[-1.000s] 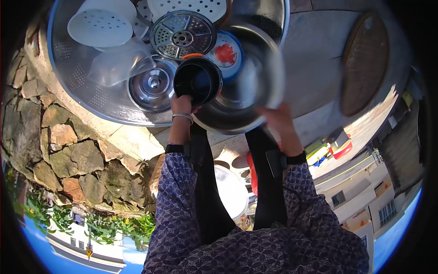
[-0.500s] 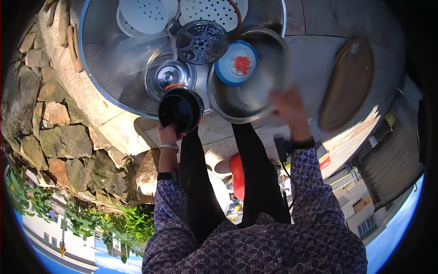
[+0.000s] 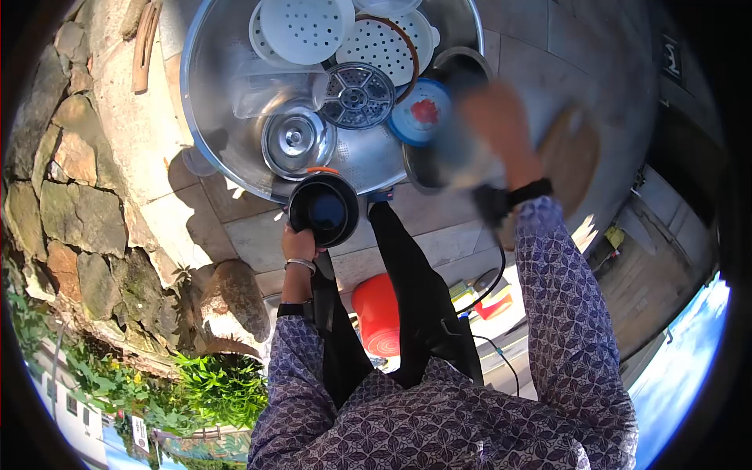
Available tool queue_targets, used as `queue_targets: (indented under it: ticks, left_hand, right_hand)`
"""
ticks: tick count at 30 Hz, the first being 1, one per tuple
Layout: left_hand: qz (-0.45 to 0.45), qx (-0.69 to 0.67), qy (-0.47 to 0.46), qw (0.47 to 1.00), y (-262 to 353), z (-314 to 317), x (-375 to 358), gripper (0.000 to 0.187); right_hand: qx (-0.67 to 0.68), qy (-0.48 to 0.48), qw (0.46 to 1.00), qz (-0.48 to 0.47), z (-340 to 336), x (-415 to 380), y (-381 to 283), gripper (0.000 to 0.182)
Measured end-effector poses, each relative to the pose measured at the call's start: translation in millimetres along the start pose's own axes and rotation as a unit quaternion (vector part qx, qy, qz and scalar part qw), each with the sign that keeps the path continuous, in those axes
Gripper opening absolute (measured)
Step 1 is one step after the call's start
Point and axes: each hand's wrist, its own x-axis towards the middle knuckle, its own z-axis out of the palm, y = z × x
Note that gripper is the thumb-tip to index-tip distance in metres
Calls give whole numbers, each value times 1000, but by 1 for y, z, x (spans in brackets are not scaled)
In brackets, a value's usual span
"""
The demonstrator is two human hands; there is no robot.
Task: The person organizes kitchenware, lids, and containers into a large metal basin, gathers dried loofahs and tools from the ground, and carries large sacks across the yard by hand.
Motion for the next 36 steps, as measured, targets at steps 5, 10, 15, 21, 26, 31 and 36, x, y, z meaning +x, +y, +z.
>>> queue_targets:
  ticks: [5, 10, 15, 21, 26, 31, 36]
  left_hand:
    - [16, -21, 3, 1000, -3, -3, -8, 38]
    - [23, -47, 3, 999, 3, -16, -13, 36]
    - [20, -34, 3, 999, 0, -29, -3, 36]
    - [115, 5, -18, 993, -9, -26, 8, 30]
    - [173, 19, -36, 984, 3, -4, 7, 34]
    - [108, 116, -4, 987, 22, 26, 3, 41]
    - [113, 94, -42, 988, 19, 51, 10, 49]
  right_hand:
    - [-57, -25, 998, 8, -104, -11, -13, 57]
    - [114, -49, 963, 238, -168, -71, 17, 44]
    - [504, 76, 759, 406, -148, -171, 71, 19]
    - [683, 49, 625, 375, -12, -250, 133, 2]
    - [816, 73, 425, 384, 118, -245, 146, 12]
    - [759, 86, 528, 371, 109, -222, 74, 17]
    - [570, 88, 765, 286, 133, -208, 55, 17]
